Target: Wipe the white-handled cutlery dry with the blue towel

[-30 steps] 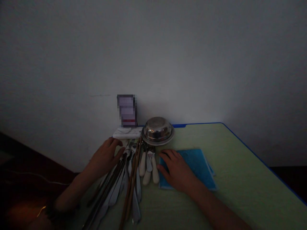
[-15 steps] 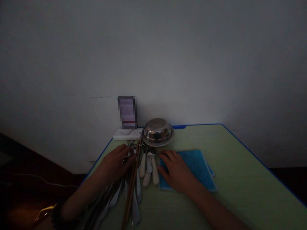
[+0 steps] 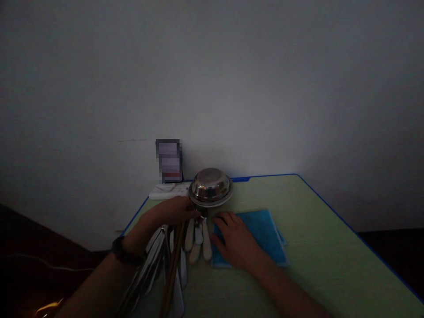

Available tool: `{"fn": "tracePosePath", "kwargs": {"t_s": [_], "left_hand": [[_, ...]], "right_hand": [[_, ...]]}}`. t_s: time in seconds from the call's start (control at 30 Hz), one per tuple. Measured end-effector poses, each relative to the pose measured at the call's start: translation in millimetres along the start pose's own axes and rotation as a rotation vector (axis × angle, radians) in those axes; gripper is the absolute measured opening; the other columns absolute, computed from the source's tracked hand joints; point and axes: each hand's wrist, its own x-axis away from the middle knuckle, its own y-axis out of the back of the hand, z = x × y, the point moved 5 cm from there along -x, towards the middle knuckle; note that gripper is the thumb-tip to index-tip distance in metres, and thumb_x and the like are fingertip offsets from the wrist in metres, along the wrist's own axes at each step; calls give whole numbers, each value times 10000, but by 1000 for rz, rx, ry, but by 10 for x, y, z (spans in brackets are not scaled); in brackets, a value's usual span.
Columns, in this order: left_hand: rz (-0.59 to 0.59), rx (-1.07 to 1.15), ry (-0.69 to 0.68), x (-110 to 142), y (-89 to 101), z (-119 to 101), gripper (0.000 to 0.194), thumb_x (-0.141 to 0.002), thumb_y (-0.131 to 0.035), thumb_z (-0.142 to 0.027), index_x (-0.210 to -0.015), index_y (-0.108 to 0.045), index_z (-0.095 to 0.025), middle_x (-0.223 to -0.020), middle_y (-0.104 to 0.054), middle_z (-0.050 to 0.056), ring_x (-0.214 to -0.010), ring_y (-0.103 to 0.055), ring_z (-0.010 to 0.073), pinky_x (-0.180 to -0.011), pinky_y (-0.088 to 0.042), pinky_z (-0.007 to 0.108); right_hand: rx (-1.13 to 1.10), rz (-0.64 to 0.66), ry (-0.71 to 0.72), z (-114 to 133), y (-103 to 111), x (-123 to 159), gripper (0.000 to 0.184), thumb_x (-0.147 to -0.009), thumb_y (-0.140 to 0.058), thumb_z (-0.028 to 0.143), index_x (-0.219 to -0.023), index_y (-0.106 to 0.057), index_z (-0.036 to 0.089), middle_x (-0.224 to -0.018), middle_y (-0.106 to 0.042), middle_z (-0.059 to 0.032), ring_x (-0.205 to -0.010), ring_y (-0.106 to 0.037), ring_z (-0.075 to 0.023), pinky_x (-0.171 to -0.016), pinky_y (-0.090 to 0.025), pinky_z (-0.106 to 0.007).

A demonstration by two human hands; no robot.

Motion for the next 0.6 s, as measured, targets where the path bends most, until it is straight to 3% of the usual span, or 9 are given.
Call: {"fn": "tracePosePath", "kwargs": {"t_s": [0.23, 0.43, 0.6], "left_hand": [[4, -19, 44, 26, -83, 27, 292, -887, -534, -292, -1149, -530, -162, -1153, -562, 84, -960, -586, 212, -798, -504, 411], [55, 15, -58, 82, -76, 21, 293, -887, -534, -294, -1145, -531, -155, -1141, -568, 83, -948, -591, 210, -790, -508, 409], [50, 11, -104, 160, -27, -71, 289, -888, -531, -295, -1140, -534, -152, -1132, -572, 83, -942, -593, 208, -789, -507, 410]], "right_hand": [[-8, 4, -3, 9, 7, -7, 383, -876, -464, 302, -1231, -508, 164, -1210, -532, -103, -1124, -457, -233, -983, -391, -417], [-13, 7, 12, -2, 2, -9, 367, -880, -461, 310, -1223, -518, 192, -1199, -533, -106, -1120, -463, -240, -968, -397, -432], [-38, 24, -3, -14, 9, -2, 354, -832, -529, 441, -1121, -588, 245, -1211, -516, -84, -1116, -466, -245, -952, -397, -426]]}}
